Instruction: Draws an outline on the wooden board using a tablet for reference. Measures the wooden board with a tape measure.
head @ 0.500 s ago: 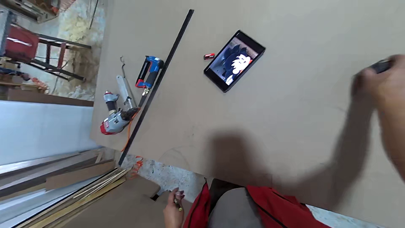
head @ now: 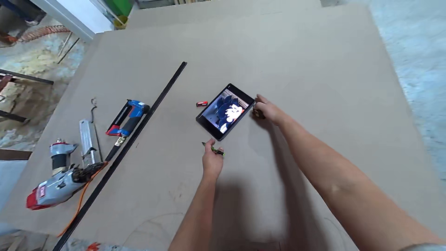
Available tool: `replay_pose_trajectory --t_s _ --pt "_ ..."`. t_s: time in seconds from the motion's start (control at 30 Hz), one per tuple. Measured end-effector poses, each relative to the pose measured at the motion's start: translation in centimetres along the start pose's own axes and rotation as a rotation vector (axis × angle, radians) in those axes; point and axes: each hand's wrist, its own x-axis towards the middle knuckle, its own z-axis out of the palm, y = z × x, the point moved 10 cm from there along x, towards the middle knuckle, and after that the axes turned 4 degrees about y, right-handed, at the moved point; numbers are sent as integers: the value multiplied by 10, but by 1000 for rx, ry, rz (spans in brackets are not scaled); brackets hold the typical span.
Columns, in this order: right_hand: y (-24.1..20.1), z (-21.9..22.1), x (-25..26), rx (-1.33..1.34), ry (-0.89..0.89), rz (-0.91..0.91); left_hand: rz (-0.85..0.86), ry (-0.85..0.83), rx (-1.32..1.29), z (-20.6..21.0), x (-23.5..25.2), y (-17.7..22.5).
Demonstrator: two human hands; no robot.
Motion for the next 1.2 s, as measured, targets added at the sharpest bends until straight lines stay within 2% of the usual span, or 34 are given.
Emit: replay_pose_trajectory --t_s 0.1,0.27,0.4,0.6,0.83,0.9,0.97,1.07,1.2 --pt "-2 5 3 -6 -58 12 -12 -16 -94 12 -7 -3" --pt "5 6 -18 32 -99 15 -35 -52 -167 8 -12 -9" --pt "27 5 -62 41 -83 37 -39 -79 -79 -3 -25 -23" --pt "81 30 -216 62 -49 89 86 -246 119 -29 -73 -70" --pt "130 104 -404 49 74 227 270 -478 378 -68 -139 -134" --pt "131 125 -440 54 123 239 389 -448 496 -79 -148 -136" --pt "135 142 -468 93 192 255 624 -372 571 -80 -157 -119" --pt "141 154 -504 265 345 272 989 -408 605 -49 -169 -91" --pt "135 151 -551 370 465 273 1155 -487 641 -11 -161 -68"
